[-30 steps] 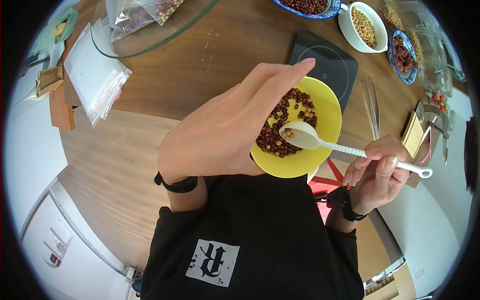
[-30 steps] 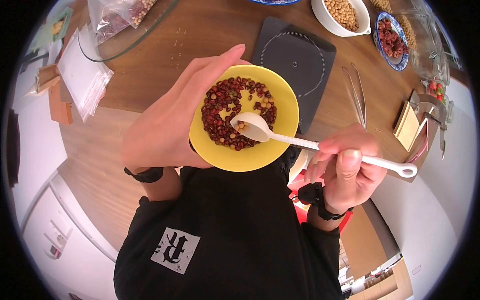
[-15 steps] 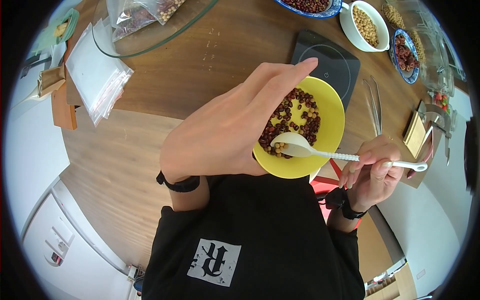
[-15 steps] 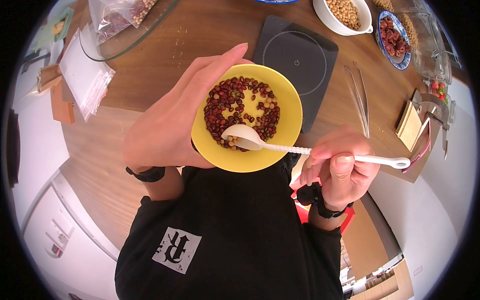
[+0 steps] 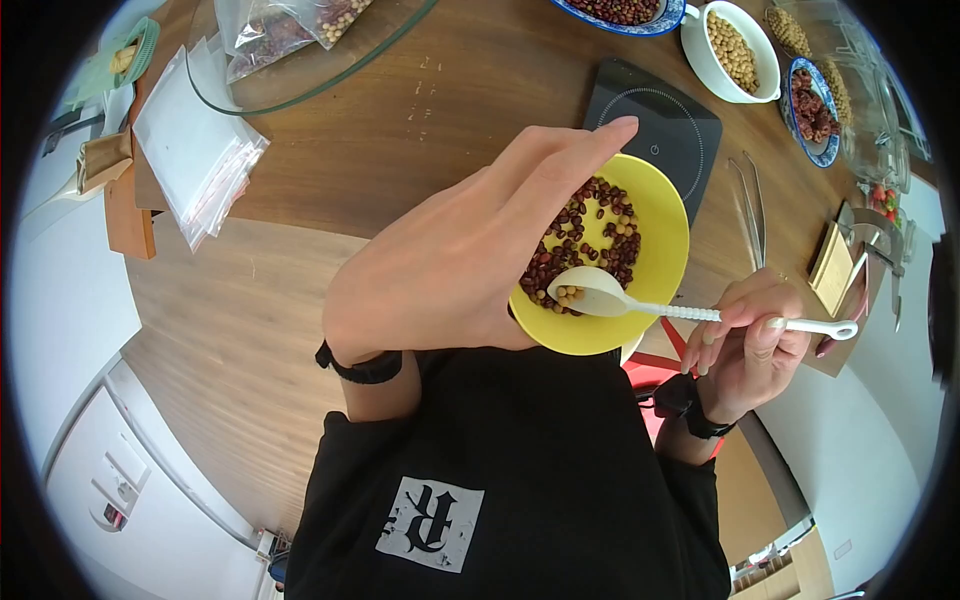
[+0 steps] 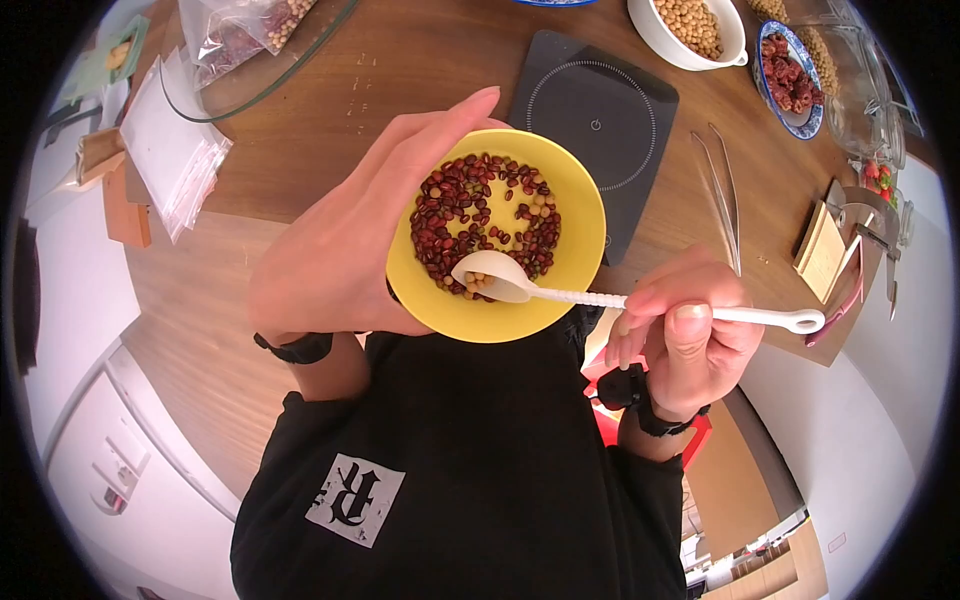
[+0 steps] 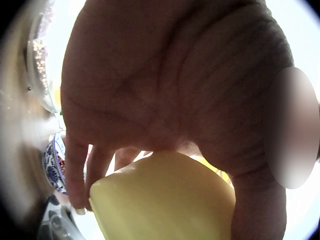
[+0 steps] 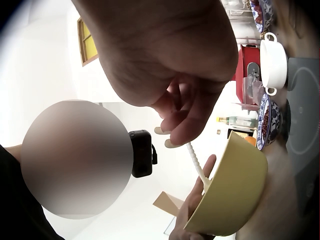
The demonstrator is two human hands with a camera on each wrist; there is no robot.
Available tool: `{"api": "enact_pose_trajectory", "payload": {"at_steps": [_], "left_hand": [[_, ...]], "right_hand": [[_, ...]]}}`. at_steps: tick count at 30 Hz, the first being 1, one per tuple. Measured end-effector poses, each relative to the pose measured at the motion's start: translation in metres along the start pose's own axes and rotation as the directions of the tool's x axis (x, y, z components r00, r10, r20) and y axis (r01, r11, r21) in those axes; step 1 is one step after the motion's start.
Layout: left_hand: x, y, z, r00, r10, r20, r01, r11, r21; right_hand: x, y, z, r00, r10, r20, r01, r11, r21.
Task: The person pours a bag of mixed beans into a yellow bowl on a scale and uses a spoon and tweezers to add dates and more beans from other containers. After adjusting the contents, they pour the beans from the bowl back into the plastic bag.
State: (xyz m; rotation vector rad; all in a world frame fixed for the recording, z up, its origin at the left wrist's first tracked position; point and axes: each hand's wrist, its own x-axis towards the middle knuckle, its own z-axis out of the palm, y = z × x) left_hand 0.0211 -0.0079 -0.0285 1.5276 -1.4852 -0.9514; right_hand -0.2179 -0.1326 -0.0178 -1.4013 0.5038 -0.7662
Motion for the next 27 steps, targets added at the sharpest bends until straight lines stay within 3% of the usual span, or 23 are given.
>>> {"api": "enact_pose_trajectory", "payload": {"at_steps": [12, 21, 23, 27], "left_hand": [[0.0, -0.001, 0.001, 1.0, 0.019, -0.017, -0.02, 1.0, -0.021], [-0.001, -0.002, 0.0, 1.0, 0.022, -0.007, -0.023, 0.999, -0.027], [-0.002, 0.0, 0.0, 1.0, 0.007, -0.008, -0.007, 1.0, -0.019], [-0.002, 0.0, -0.001, 1.0, 0.014, -0.021, -0.015, 1.0, -0.02]], "right_hand": [[0.004, -0.001, -0.001, 0.994, -0.034, 0.105, 0.035, 0.999, -0.013], [0.001, 0.003, 0.002, 0.999, 0.023, 0.033, -0.025, 0.999, 0.041], [0.001, 0.002, 0.006, 0.993, 0.106, -0.041, -0.101, 0.988, 0.121], [0.001, 0.002, 0.01, 0.982, 0.105, -0.158, -0.087, 0.989, 0.118]]}}
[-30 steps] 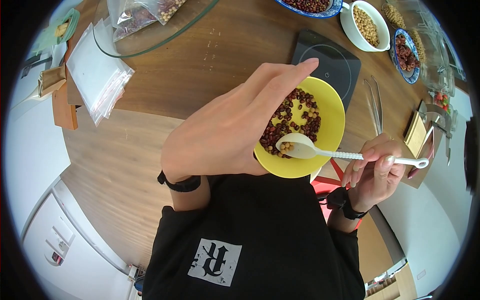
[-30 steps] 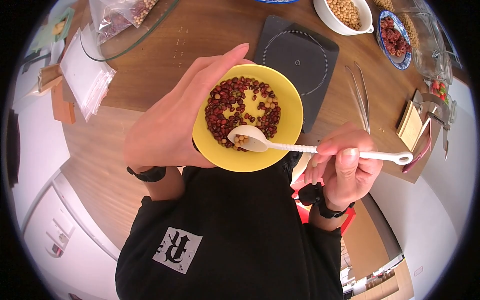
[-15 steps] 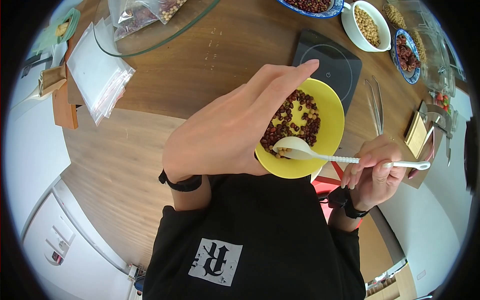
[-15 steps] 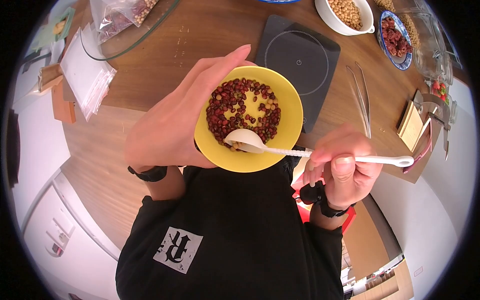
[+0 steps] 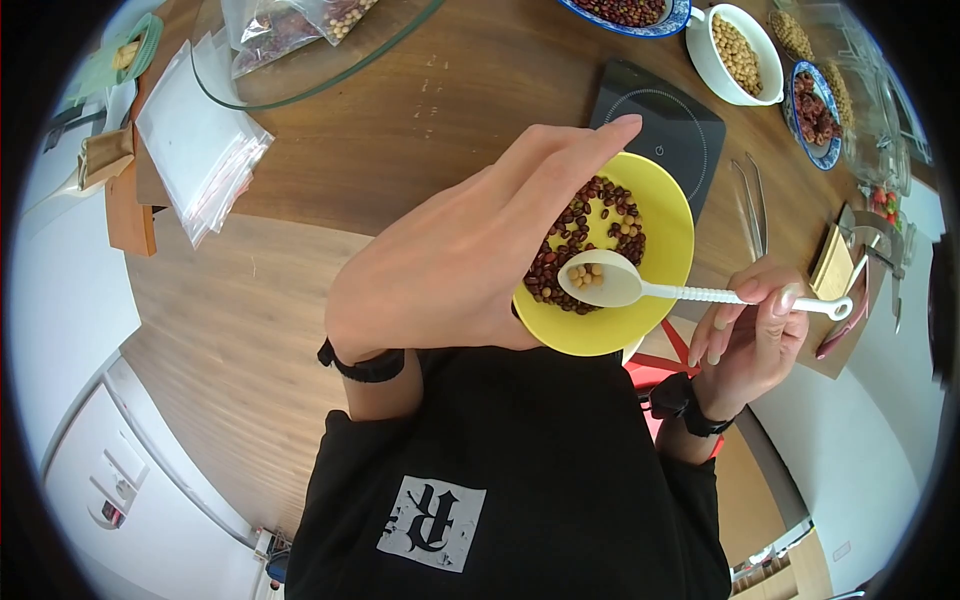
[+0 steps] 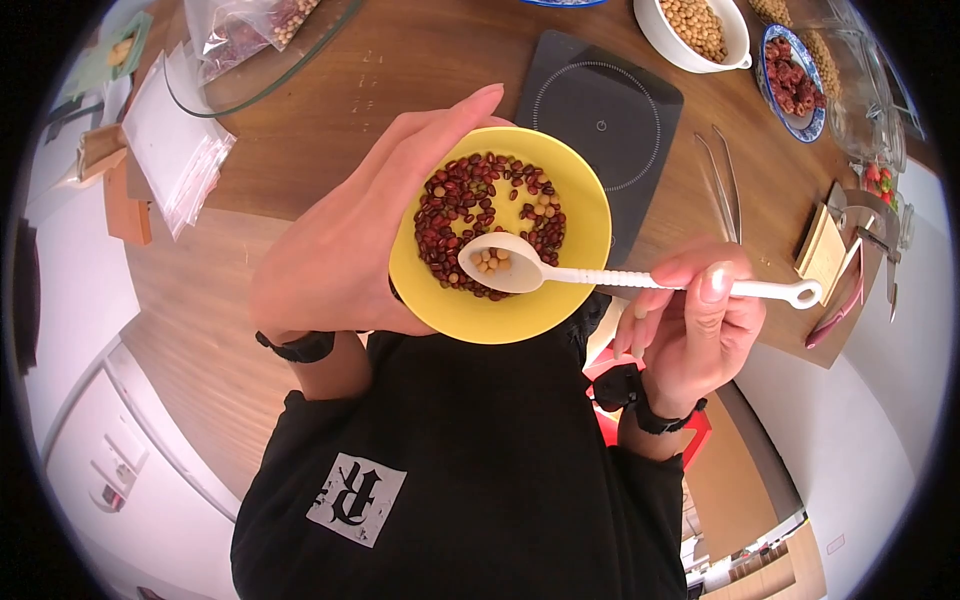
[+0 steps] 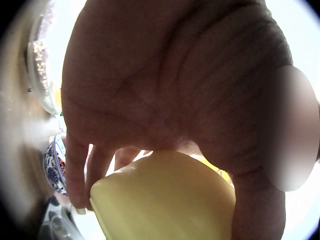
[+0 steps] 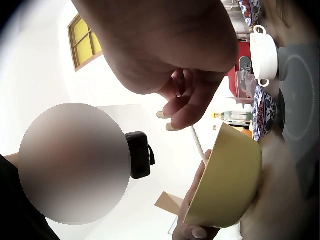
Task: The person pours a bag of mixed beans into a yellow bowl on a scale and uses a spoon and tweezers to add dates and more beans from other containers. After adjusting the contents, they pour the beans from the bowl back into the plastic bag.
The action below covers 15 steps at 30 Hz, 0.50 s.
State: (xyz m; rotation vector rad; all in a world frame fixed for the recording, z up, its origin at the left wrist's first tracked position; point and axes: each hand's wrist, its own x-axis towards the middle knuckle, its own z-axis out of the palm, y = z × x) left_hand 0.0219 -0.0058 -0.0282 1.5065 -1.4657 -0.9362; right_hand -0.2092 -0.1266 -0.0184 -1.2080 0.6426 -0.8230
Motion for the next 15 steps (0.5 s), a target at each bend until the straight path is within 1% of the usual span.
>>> {"api": "enact_pose_trajectory", "payload": {"at_steps": [2, 3, 5, 6, 8, 9, 11, 12, 14, 15], "left_hand": [[0.0, -0.0003, 0.0013, 1.0, 0.012, -0.011, -0.012, 1.0, -0.004], [0.0002, -0.0003, 0.002, 1.0, 0.013, -0.01, -0.013, 1.0, -0.004], [0.0005, -0.0004, 0.0029, 1.0, 0.02, -0.019, -0.02, 1.0, -0.006], [0.0005, -0.0007, 0.0025, 1.0, 0.02, -0.019, -0.02, 1.0, -0.006], [0.0008, -0.0014, 0.0014, 1.0, 0.028, -0.007, -0.028, 1.0, 0.014], [0.0008, -0.0014, 0.0016, 1.0, 0.028, -0.007, -0.028, 1.0, 0.015], [0.0011, -0.0013, 0.0022, 1.0, 0.022, -0.006, -0.022, 0.999, 0.027], [0.0014, -0.0015, 0.003, 1.0, 0.022, -0.006, -0.022, 0.999, 0.027], [0.0017, -0.0026, 0.0047, 0.999, 0.032, -0.017, -0.032, 0.999, 0.019], [0.0018, -0.0036, 0.0049, 0.999, 0.032, -0.016, -0.032, 0.999, 0.019]], "right_hand": [[-0.0005, -0.0002, 0.0009, 0.999, -0.045, 0.022, 0.047, 0.996, -0.074], [-0.0013, -0.0009, 0.0014, 0.999, -0.046, 0.021, 0.047, 0.996, -0.074], [-0.0038, -0.0032, 0.0028, 0.993, -0.068, 0.092, 0.079, 0.989, -0.126], [-0.0048, -0.0042, 0.0035, 0.994, -0.068, 0.091, 0.079, 0.989, -0.125], [-0.0065, -0.0057, 0.0045, 0.983, -0.117, 0.14, 0.139, 0.978, -0.158], [-0.0071, -0.0057, 0.0042, 0.983, -0.117, 0.14, 0.139, 0.978, -0.157], [-0.0079, -0.0054, 0.0031, 0.965, -0.153, 0.213, 0.198, 0.958, -0.206], [-0.0077, -0.0056, 0.0029, 0.965, -0.153, 0.213, 0.198, 0.958, -0.206], [-0.0067, -0.0058, 0.003, 0.95, -0.153, 0.273, 0.215, 0.953, -0.214], [-0.0063, -0.0054, 0.003, 0.95, -0.153, 0.272, 0.215, 0.953, -0.214]]}}
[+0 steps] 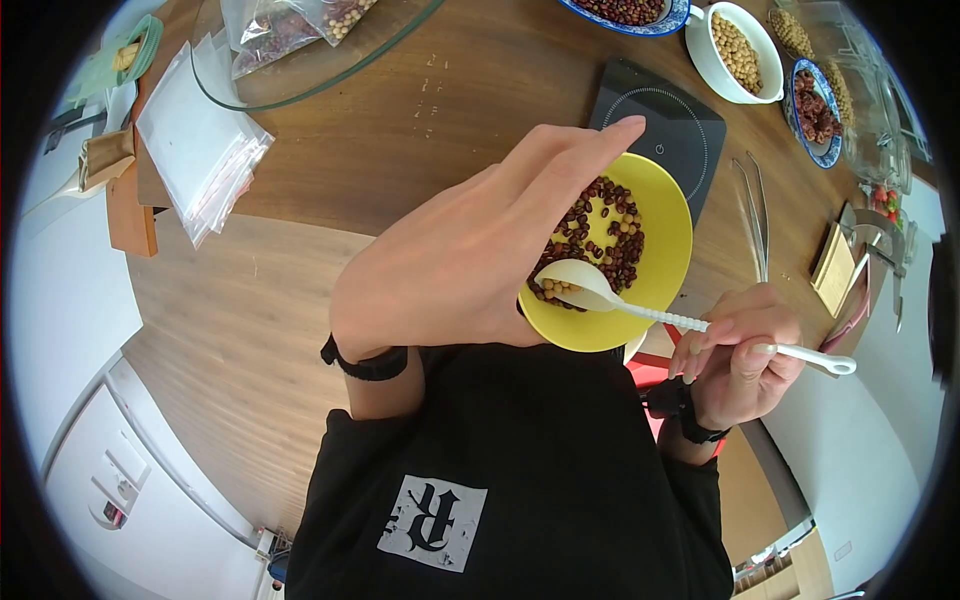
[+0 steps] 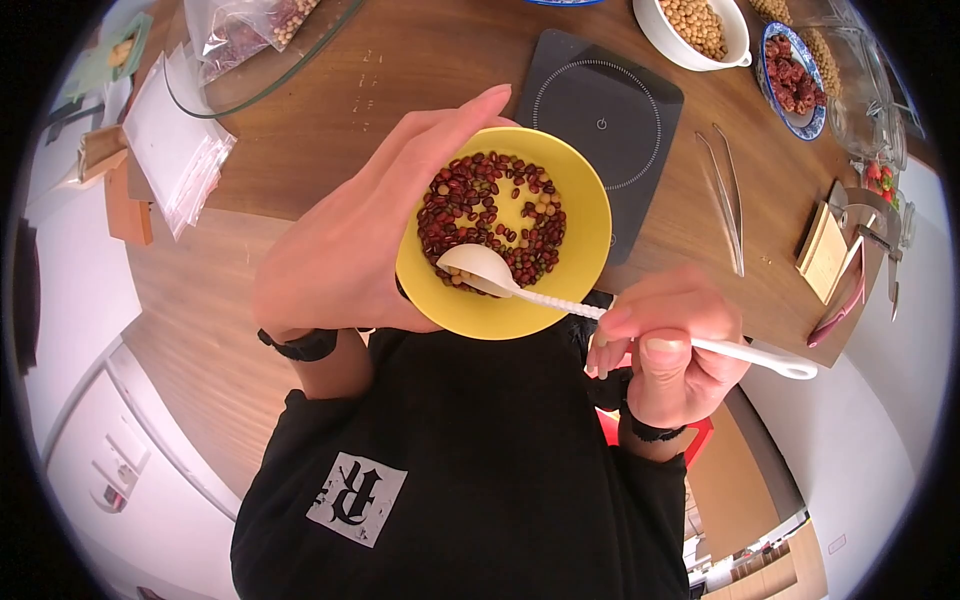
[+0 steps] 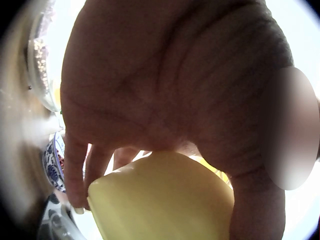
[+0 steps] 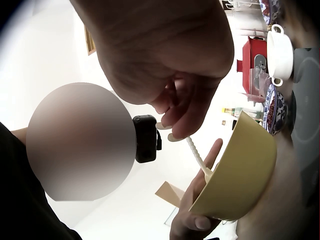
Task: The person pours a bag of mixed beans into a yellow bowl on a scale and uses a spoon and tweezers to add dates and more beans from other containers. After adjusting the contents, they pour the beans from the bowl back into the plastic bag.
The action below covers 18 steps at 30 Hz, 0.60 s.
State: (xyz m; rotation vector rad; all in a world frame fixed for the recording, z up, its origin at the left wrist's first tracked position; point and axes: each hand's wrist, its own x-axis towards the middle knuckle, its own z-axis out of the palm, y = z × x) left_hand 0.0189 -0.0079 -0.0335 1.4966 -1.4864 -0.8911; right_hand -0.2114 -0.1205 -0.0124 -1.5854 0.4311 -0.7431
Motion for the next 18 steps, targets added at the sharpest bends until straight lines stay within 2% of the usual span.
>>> {"api": "enact_pose_trajectory", "payload": {"at_steps": [2, 3, 5, 9, 11, 18], "left_hand": [[0.0005, -0.002, 0.0001, 0.996, 0.077, -0.047, -0.076, 0.997, 0.03], [0.0005, -0.0016, -0.0002, 0.996, 0.077, -0.047, -0.075, 0.997, 0.03], [0.0008, -0.0002, -0.0013, 0.997, 0.066, -0.045, -0.064, 0.997, 0.048], [0.0011, -0.0017, -0.0011, 0.996, 0.08, -0.045, -0.079, 0.997, 0.027], [0.0008, 0.0007, -0.0028, 1.0, -0.01, 0.018, 0.01, 1.0, -0.028], [0.0003, 0.0002, -0.0026, 0.999, -0.03, 0.012, 0.031, 0.998, -0.051]], "right_hand": [[0.0007, 0.0006, 0.0004, 1.0, 0.016, -0.024, -0.015, 0.998, 0.055], [0.0005, 0.0008, 0.0012, 1.0, 0.017, -0.024, -0.015, 0.998, 0.055], [0.0, 0.0013, 0.0033, 0.989, 0.078, -0.127, -0.063, 0.991, 0.119], [0.0031, 0.0041, 0.0052, 0.978, 0.141, -0.151, -0.112, 0.977, 0.184], [0.0041, 0.0035, 0.0056, 0.952, 0.233, -0.197, -0.184, 0.954, 0.237], [0.0087, 0.0047, 0.0066, 0.914, 0.307, -0.266, -0.216, 0.921, 0.324]]}}
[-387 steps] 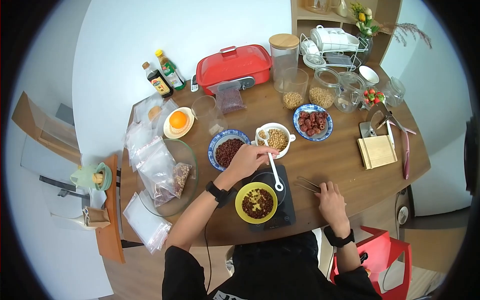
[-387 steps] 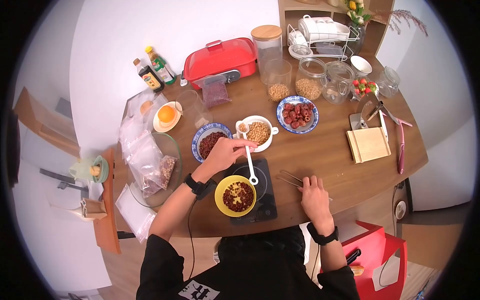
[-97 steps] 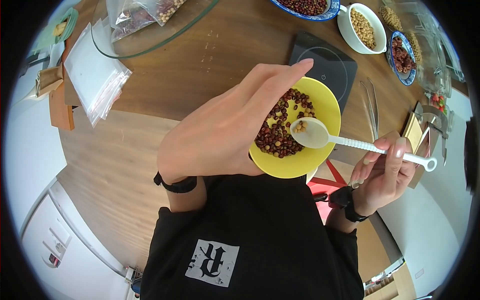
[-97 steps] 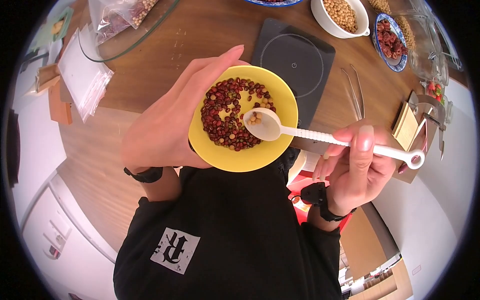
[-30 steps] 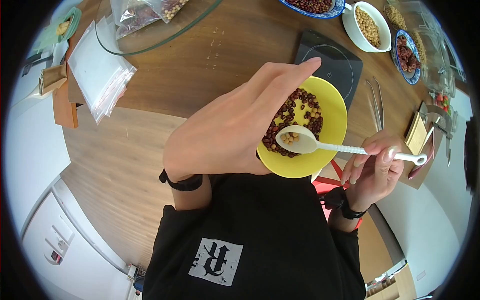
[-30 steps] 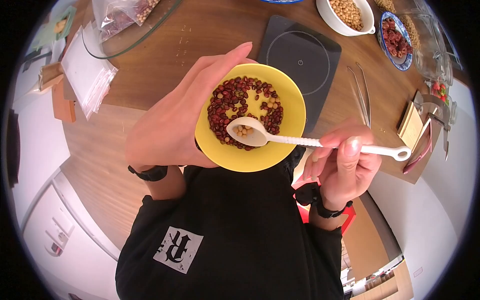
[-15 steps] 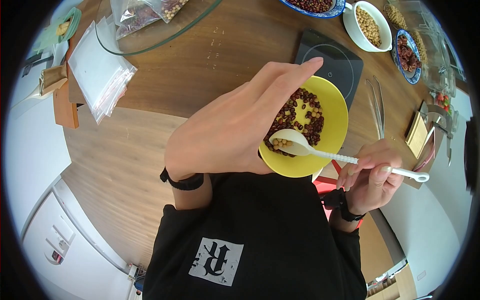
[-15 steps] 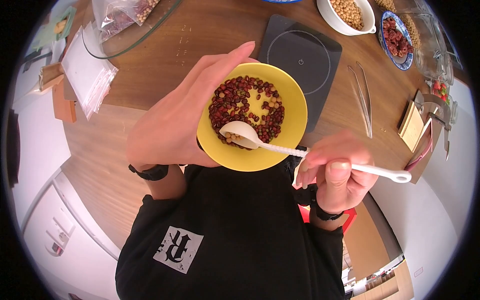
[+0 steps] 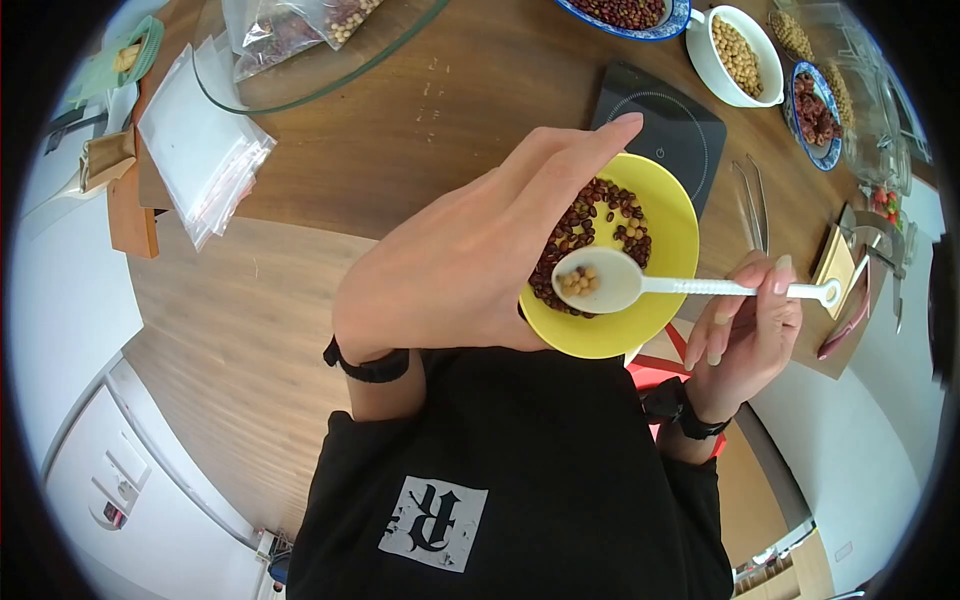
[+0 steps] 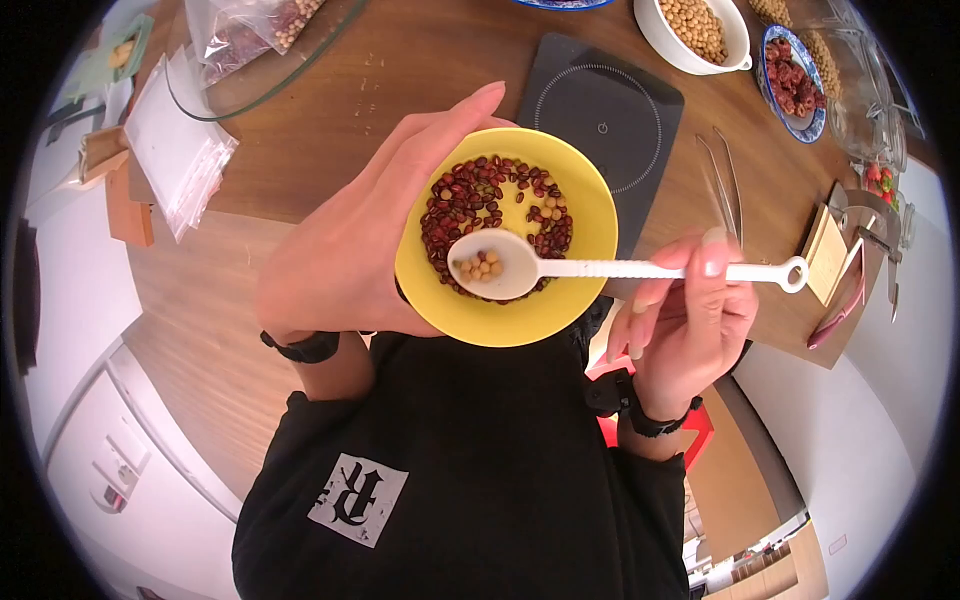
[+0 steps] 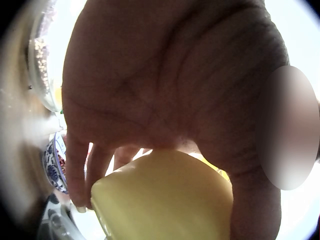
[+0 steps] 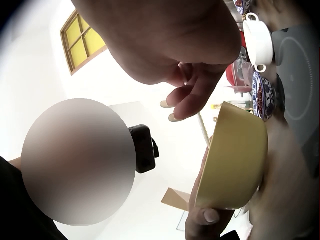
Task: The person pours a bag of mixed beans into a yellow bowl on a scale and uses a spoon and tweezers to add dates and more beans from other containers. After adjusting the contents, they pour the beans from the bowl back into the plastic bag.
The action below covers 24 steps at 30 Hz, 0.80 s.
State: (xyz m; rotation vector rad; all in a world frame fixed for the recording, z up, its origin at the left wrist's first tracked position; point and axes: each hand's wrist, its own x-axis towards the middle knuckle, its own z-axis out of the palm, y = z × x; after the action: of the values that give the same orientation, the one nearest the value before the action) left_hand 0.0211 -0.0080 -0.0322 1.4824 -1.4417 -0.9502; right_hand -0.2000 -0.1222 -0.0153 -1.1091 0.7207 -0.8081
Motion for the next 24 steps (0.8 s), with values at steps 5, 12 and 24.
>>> {"api": "enact_pose_trajectory", "payload": {"at_steps": [5, 12, 24], "left_hand": [[0.002, -0.003, 0.006, 0.986, 0.128, -0.108, -0.12, 0.99, 0.072], [0.003, 0.0, 0.009, 0.986, 0.121, -0.112, -0.112, 0.99, 0.09], [0.004, 0.003, 0.012, 0.992, 0.06, -0.109, -0.049, 0.993, 0.106]], "right_hand": [[0.001, -0.003, 0.007, 0.988, -0.057, -0.146, 0.046, 0.996, -0.079], [-0.003, -0.004, 0.017, 0.976, -0.175, -0.126, 0.142, 0.962, -0.234], [-0.011, -0.007, 0.034, 0.981, -0.178, -0.073, 0.15, 0.946, -0.288]]}}
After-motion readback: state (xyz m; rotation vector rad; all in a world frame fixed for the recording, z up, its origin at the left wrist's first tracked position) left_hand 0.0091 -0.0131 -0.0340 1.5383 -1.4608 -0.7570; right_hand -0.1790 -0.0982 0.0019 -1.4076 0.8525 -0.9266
